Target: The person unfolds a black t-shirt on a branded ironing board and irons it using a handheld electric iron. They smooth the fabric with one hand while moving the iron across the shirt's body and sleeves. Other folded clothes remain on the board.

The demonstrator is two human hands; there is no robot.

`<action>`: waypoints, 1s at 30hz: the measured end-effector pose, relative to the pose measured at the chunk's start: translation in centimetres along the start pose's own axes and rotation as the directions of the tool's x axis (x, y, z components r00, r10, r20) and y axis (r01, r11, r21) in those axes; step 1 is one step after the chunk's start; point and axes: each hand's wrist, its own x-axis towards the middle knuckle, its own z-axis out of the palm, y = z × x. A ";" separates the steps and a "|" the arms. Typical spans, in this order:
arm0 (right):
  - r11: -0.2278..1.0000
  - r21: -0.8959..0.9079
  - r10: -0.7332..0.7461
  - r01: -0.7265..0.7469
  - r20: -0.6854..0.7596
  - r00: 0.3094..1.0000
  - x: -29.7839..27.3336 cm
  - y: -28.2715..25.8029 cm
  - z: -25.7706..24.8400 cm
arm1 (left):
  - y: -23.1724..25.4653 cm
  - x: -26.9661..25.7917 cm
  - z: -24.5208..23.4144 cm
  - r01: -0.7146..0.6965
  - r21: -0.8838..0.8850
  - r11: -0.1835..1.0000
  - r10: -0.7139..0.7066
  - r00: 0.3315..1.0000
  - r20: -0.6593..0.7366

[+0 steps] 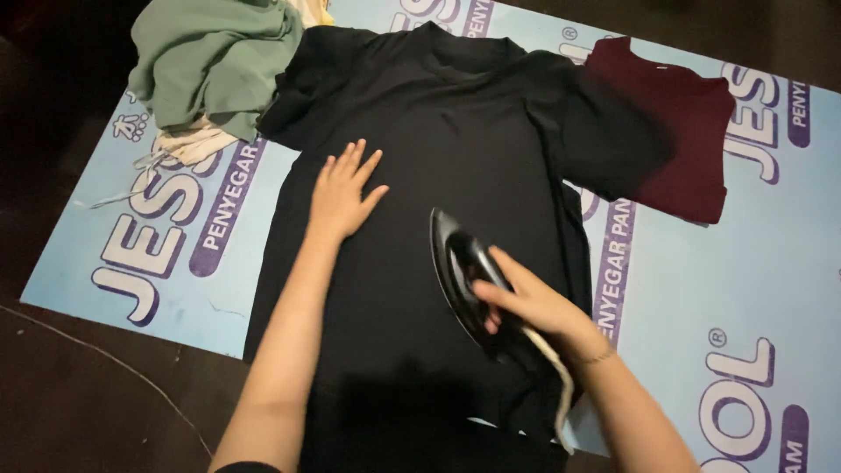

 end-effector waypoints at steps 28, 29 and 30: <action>0.864 -0.467 0.232 0.187 0.700 0.675 1.3 -2.9 2.2 | -3.7 -1.4 -4.6 0.143 -0.179 0.973 -0.151 0.988 -0.032; 0.864 -0.462 0.228 0.202 0.714 0.662 1.4 -3.1 2.5 | -3.9 -1.3 -4.5 0.147 -0.233 0.961 -0.157 0.987 -0.028; 0.863 -0.457 0.223 0.216 0.728 0.649 1.4 -3.4 2.8 | -4.0 -1.3 -4.5 0.150 -0.286 0.946 -0.164 0.986 -0.024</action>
